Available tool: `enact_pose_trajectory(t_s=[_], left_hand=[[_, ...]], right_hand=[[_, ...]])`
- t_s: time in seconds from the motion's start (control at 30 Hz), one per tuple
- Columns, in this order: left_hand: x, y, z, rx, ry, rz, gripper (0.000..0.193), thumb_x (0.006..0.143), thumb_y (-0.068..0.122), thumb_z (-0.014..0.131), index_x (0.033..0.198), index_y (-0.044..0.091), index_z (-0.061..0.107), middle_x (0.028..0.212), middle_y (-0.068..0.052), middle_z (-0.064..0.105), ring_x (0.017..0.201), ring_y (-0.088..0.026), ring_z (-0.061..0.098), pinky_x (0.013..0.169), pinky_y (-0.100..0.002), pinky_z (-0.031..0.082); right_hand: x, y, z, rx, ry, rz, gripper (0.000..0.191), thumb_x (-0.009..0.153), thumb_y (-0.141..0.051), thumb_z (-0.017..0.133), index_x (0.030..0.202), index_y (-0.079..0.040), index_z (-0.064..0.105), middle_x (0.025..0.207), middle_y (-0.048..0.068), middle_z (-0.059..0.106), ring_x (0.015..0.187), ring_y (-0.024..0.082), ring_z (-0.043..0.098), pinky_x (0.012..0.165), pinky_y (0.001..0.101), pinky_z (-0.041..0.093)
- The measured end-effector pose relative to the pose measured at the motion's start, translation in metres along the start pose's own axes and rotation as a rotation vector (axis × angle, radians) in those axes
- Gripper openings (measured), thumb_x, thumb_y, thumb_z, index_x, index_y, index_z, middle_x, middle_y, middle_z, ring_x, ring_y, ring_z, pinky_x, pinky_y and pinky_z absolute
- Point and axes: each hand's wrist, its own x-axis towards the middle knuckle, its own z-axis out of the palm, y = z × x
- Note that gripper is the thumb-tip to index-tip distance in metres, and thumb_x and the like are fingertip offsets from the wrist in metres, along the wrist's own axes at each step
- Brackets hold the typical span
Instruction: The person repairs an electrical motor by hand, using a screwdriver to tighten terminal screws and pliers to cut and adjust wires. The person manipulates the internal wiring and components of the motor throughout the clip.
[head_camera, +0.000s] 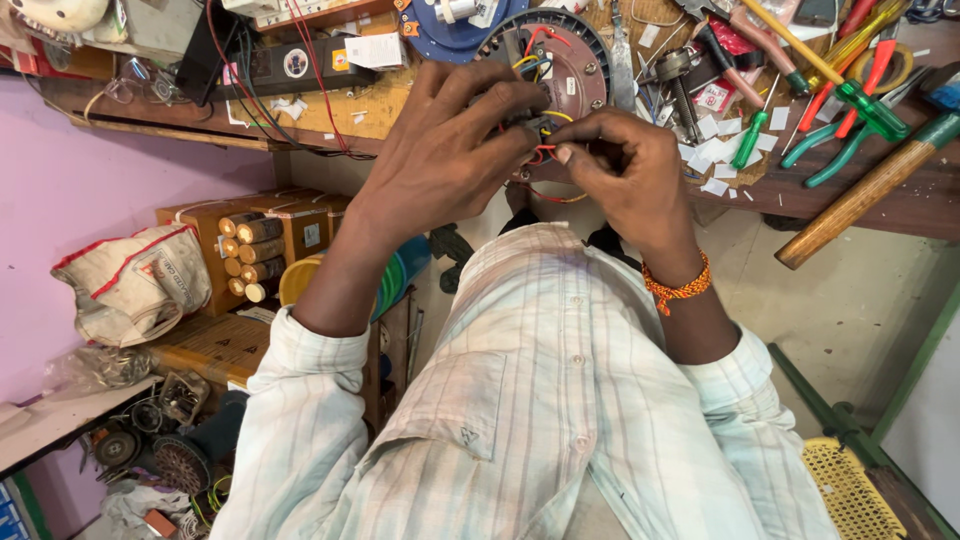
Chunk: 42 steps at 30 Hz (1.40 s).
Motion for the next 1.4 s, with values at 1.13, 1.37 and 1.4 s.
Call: enact_pose_trajectory(t_s=[1.13, 1.37, 1.4], left_hand=[[-0.022, 0.023, 0.043, -0.358, 0.16, -0.556, 0.101, 0.088, 0.041, 0.09, 0.164, 0.013, 0.03, 0.167, -0.012, 0.038, 0.161, -0.04, 0.025, 0.133, -0.056, 0.026], [-0.01, 0.041, 0.061, -0.284, 0.128, -0.736, 0.104, 0.083, 0.042, 0.088, 0.161, 0.011, 0.028, 0.163, -0.014, 0.04, 0.157, -0.043, 0.027, 0.117, -0.059, 0.032], [-0.008, 0.043, 0.062, -0.281, 0.128, -0.753, 0.101, 0.087, 0.04, 0.087, 0.162, 0.011, 0.027, 0.164, -0.014, 0.04, 0.158, -0.043, 0.027, 0.117, -0.059, 0.032]], right_hand=[[0.009, 0.03, 0.0, 0.004, 0.124, 0.035, 0.006, 0.097, -0.005, 0.077, 0.096, 0.001, 0.074, 0.083, -0.001, 0.067, 0.072, 0.001, 0.051, 0.062, 0.0185, 0.04], [0.025, 0.028, -0.013, 0.109, -0.046, 0.072, 0.008, 0.095, -0.005, 0.075, 0.094, 0.002, 0.073, 0.084, 0.001, 0.072, 0.076, 0.003, 0.064, 0.07, 0.0195, 0.052], [0.027, 0.027, -0.017, 0.14, -0.078, 0.075, 0.008, 0.095, -0.006, 0.074, 0.095, 0.002, 0.073, 0.084, 0.002, 0.073, 0.077, 0.004, 0.066, 0.072, 0.0199, 0.053]])
